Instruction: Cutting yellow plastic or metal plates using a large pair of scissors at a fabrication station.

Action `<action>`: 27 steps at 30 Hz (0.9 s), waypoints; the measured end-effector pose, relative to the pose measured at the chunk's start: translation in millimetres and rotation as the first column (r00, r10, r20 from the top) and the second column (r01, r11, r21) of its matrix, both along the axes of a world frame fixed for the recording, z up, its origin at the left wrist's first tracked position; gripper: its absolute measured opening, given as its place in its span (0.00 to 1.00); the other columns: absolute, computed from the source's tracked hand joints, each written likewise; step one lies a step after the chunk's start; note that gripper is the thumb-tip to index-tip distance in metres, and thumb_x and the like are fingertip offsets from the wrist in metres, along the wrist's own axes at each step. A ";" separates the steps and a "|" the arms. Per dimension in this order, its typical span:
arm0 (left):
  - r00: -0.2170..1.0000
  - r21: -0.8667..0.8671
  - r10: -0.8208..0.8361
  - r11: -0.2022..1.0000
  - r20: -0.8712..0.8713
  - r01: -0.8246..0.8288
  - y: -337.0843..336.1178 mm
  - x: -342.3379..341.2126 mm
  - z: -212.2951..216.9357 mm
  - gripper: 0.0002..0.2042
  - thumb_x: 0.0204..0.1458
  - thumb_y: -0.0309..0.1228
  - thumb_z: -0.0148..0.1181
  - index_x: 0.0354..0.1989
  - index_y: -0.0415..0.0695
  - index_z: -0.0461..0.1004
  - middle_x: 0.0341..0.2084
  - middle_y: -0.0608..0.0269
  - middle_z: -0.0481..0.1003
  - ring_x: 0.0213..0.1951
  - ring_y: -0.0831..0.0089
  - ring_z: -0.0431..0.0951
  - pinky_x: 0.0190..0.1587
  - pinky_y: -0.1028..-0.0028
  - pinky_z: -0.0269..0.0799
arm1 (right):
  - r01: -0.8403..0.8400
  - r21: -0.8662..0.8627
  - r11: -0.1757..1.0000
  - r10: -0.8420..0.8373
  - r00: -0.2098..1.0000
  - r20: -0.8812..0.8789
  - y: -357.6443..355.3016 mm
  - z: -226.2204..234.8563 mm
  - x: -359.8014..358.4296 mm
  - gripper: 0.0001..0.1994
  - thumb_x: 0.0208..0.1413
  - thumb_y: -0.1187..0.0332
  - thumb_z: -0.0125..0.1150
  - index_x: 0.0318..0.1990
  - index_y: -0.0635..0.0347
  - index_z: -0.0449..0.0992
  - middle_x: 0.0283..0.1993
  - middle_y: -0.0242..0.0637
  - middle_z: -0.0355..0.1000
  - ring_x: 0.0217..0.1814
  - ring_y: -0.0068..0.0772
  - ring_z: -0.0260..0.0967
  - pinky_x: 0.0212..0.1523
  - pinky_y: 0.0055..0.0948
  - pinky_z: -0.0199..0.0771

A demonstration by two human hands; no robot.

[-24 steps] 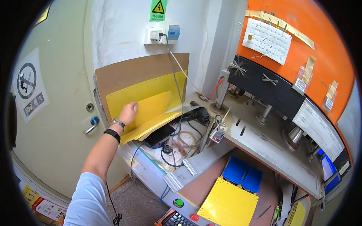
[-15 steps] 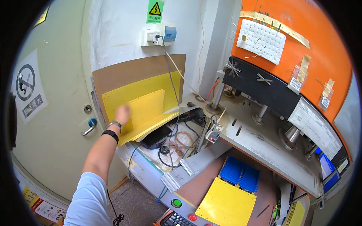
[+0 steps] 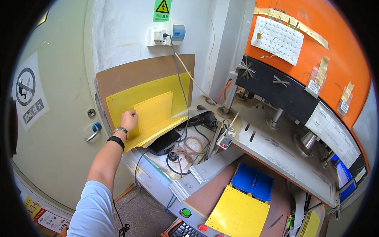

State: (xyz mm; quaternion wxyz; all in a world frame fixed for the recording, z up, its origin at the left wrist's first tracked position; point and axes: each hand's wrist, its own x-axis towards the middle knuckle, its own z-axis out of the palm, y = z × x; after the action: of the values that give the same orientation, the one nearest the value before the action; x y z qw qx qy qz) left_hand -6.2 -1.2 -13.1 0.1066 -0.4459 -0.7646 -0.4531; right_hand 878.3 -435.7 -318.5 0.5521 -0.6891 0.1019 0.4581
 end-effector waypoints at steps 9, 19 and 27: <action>0.995 0.316 0.033 0.949 -0.089 -0.004 -46.5 23.6 22.9 0.10 0.50 0.24 0.60 0.42 0.38 0.78 0.38 0.48 0.77 0.43 0.52 0.79 0.48 0.61 0.76 | -0.042 0.012 0.999 0.041 0.997 0.058 0.6 11.4 -2.4 0.12 0.69 0.58 0.46 0.46 0.53 0.73 0.20 0.27 0.60 0.13 0.25 0.57 0.12 0.25 0.58; 0.996 0.455 -0.021 0.890 0.089 -0.022 -109.9 2.0 -12.1 0.22 0.52 0.27 0.69 0.54 0.37 0.71 0.40 0.52 0.77 0.40 0.66 0.78 0.45 0.68 0.76 | -0.098 0.063 0.993 0.092 0.991 0.102 1.0 6.9 0.6 0.11 0.69 0.60 0.46 0.43 0.52 0.73 0.22 0.26 0.61 0.14 0.24 0.57 0.13 0.24 0.57; 0.928 0.304 -0.367 0.893 0.068 0.331 -150.2 29.9 -13.1 0.04 0.52 0.25 0.67 0.32 0.37 0.81 0.28 0.59 0.78 0.29 0.73 0.79 0.34 0.74 0.75 | -0.053 0.139 0.989 0.037 0.992 0.117 -7.9 2.1 4.4 0.09 0.69 0.63 0.48 0.41 0.52 0.74 0.21 0.26 0.61 0.15 0.23 0.57 0.13 0.24 0.57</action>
State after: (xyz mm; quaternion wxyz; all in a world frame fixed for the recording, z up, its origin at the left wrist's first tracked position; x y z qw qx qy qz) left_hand 23.7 -151.5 -26.2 0.0395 -0.5270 -0.6030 -0.5975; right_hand 882.7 -443.6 -316.4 0.5940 -0.6755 0.0215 0.4364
